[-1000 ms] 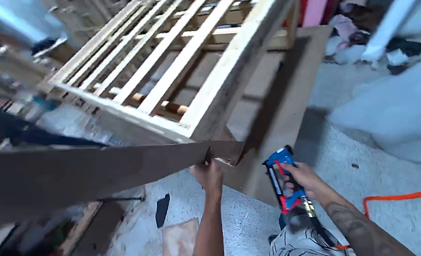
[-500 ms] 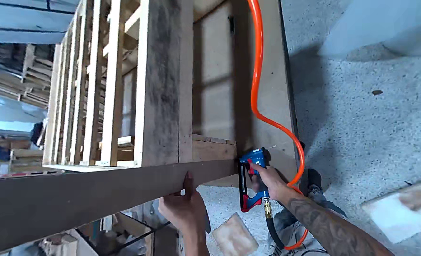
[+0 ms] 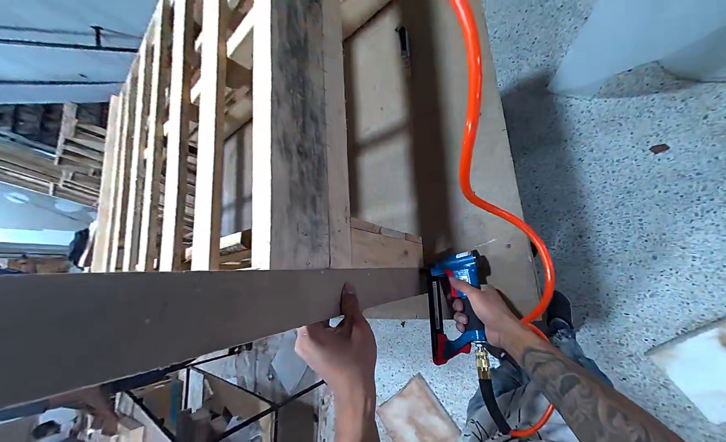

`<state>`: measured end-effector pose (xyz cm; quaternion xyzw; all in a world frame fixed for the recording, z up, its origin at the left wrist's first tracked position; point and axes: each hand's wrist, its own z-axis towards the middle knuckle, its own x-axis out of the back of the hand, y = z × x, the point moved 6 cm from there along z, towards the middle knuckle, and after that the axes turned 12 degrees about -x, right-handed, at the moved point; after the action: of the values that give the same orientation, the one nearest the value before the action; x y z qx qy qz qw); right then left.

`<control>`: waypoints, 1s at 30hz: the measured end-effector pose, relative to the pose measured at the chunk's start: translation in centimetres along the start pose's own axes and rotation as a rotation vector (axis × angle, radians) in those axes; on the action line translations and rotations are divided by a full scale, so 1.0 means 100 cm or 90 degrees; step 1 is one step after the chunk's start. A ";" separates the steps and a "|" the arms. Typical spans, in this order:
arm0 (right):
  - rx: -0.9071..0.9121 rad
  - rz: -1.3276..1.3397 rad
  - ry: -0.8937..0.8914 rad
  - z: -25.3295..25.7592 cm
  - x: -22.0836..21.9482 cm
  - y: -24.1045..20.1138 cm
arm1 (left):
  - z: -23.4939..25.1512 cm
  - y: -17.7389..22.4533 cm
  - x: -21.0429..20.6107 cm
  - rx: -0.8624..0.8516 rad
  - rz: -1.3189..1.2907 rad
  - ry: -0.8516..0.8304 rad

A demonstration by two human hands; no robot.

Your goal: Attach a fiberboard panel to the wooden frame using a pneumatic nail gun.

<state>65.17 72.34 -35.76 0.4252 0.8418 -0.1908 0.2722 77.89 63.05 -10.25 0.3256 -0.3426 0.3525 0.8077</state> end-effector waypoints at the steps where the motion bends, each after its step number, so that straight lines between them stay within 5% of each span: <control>1: 0.008 -0.011 -0.015 0.000 -0.002 -0.002 | 0.005 0.000 0.005 -0.005 -0.012 0.006; 8: 0.073 -0.084 -0.073 -0.030 -0.031 -0.005 | 0.057 0.023 0.085 -0.083 -0.003 0.163; 16: 0.142 -0.128 -0.126 -0.094 -0.081 -0.030 | 0.076 0.036 0.109 -0.123 -0.011 0.187; 24: 0.248 -0.186 -0.144 -0.142 -0.117 -0.029 | 0.055 -0.037 0.086 -0.228 -0.021 -0.161; 30: 0.319 -0.208 -0.116 -0.173 -0.143 -0.021 | 0.053 -0.076 0.052 -0.402 -0.025 -0.146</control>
<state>65.30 71.92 -13.26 0.3192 0.7981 -0.4706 0.1989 84.90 56.67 -5.35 0.1030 -0.5170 0.1745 0.8317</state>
